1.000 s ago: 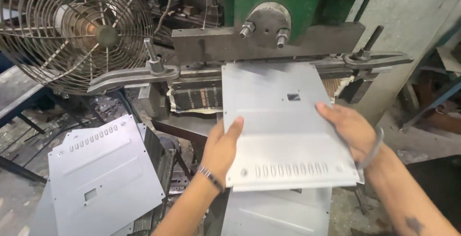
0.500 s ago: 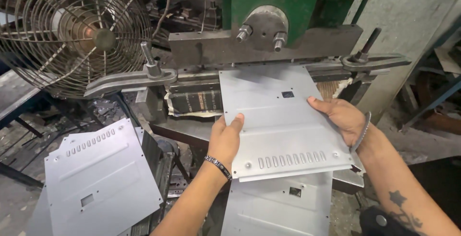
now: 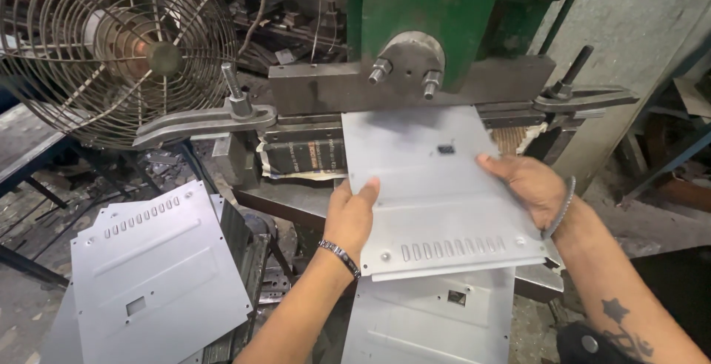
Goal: Bending metal sheets using a manual press machine.
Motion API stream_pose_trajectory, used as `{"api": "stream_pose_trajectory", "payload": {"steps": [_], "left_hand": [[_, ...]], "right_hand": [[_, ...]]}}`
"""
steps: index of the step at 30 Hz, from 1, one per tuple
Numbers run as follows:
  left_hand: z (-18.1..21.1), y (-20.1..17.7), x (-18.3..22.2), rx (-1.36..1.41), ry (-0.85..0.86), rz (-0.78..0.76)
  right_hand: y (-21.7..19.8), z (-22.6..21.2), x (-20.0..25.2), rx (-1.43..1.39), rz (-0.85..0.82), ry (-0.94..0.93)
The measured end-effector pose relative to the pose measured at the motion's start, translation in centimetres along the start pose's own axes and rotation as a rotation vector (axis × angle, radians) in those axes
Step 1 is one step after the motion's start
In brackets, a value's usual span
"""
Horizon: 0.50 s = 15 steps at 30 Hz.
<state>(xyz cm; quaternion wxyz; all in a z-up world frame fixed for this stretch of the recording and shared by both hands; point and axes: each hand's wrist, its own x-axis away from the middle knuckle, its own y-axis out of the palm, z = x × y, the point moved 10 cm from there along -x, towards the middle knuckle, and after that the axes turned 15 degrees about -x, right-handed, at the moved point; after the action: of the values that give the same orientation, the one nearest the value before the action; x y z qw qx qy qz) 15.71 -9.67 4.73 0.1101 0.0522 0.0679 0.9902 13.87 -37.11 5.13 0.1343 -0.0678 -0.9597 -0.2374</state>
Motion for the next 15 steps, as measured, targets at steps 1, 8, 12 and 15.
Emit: {"api": "stream_pose_trajectory", "payload": {"steps": [1, 8, 12, 15], "left_hand": [[0.3, -0.1, 0.6, -0.04, -0.004, -0.01], [-0.9, -1.2, -1.6, 0.058, 0.076, -0.006], [-2.0, -1.8, 1.1, 0.024, 0.059, -0.023], [-4.4, -2.8, 4.0, -0.171, 0.15, -0.021]], "right_hand": [[0.3, -0.3, 0.7, 0.038, 0.047, -0.006], [-4.6, -2.3, -1.3, 0.203, 0.119, -0.144], [-3.8, 1.1, 4.1, 0.23, 0.216, -0.209], [-5.0, 5.6, 9.9, 0.336, 0.407, -0.314]]}}
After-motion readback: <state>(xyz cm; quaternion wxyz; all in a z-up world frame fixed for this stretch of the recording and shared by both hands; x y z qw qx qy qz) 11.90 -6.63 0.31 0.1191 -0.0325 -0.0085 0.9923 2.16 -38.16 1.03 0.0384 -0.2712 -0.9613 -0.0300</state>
